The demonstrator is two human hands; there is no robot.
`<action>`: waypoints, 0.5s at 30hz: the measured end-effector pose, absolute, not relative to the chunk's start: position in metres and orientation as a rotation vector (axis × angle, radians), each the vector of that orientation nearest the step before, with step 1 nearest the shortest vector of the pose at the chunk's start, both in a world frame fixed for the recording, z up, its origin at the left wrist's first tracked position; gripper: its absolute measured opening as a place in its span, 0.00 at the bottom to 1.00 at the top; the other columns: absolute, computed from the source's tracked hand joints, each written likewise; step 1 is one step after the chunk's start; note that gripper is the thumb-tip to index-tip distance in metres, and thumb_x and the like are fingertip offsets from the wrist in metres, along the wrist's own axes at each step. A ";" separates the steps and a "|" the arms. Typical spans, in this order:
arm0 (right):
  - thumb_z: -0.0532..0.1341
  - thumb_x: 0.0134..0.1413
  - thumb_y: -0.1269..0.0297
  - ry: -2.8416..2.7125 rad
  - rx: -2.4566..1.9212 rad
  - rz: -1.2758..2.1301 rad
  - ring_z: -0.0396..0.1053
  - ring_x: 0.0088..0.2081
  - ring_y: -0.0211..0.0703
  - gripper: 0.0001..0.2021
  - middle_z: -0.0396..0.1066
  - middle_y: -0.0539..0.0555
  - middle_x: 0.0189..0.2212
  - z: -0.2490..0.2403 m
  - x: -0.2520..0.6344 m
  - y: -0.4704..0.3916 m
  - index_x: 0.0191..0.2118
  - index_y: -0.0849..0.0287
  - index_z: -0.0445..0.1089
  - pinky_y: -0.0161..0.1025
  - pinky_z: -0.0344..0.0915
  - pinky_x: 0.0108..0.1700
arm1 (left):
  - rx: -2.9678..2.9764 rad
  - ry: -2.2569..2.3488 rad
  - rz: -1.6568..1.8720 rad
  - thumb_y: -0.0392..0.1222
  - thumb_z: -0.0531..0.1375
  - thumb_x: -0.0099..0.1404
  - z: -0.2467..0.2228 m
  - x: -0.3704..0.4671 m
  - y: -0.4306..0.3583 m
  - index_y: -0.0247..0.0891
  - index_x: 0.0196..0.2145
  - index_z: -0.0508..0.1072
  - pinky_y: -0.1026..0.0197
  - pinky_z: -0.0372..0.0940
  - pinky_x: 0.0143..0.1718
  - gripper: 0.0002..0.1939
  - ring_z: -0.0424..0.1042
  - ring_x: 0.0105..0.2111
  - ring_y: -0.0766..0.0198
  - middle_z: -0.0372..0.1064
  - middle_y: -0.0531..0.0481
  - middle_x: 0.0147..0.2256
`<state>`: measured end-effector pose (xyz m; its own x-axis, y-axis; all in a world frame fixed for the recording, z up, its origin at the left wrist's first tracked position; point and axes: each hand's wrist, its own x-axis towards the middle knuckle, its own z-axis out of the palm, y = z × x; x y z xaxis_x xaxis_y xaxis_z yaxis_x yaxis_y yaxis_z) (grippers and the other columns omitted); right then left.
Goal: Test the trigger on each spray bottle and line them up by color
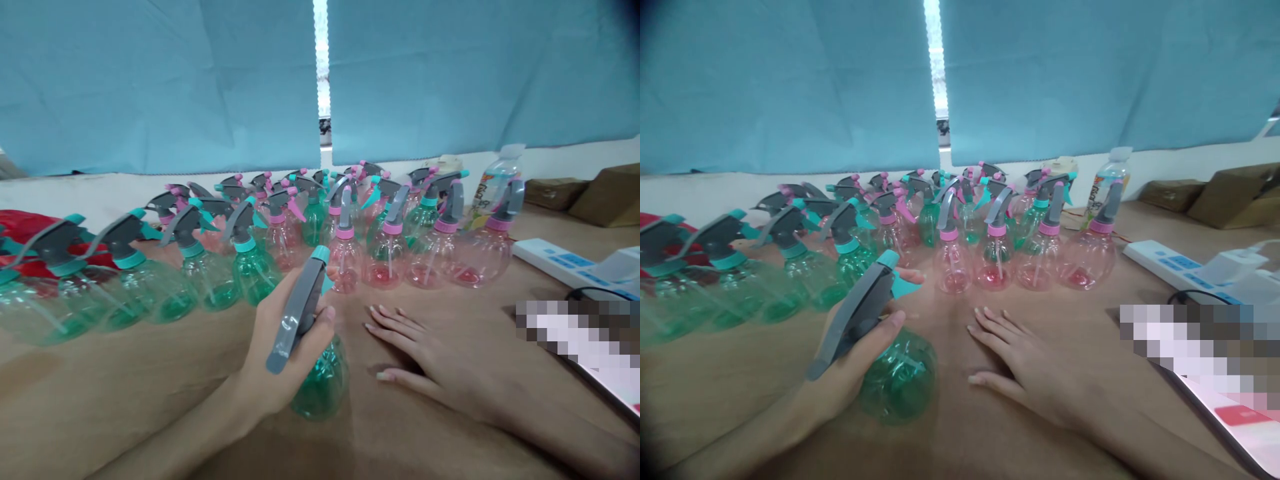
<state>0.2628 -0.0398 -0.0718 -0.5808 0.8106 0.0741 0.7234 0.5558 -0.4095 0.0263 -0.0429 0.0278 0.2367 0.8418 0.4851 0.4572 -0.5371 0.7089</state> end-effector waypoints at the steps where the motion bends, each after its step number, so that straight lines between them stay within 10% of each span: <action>1: 0.53 0.61 0.43 -2.540 -1.276 0.491 0.44 0.67 0.54 0.33 0.47 0.56 0.67 -0.072 0.263 -0.040 0.66 0.56 0.53 0.58 0.46 0.66 | 2.094 1.199 1.226 0.38 0.54 0.61 0.028 0.027 -0.043 0.43 0.29 0.58 0.60 0.59 0.25 0.06 0.59 0.24 0.65 0.56 0.57 0.25; 15: 0.53 0.62 0.43 -2.548 -1.274 0.493 0.43 0.67 0.54 0.33 0.47 0.57 0.67 -0.073 0.263 -0.040 0.66 0.57 0.53 0.59 0.46 0.65 | 2.086 1.245 1.189 0.39 0.54 0.61 0.031 0.028 -0.045 0.43 0.29 0.59 0.59 0.62 0.28 0.04 0.66 0.27 0.63 0.63 0.55 0.27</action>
<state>0.2627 -0.0401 -0.0728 -0.5863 0.8070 0.0709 0.7223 0.5605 -0.4052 0.0276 -0.0451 0.0306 0.2276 0.8627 0.4516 0.4909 -0.5022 0.7119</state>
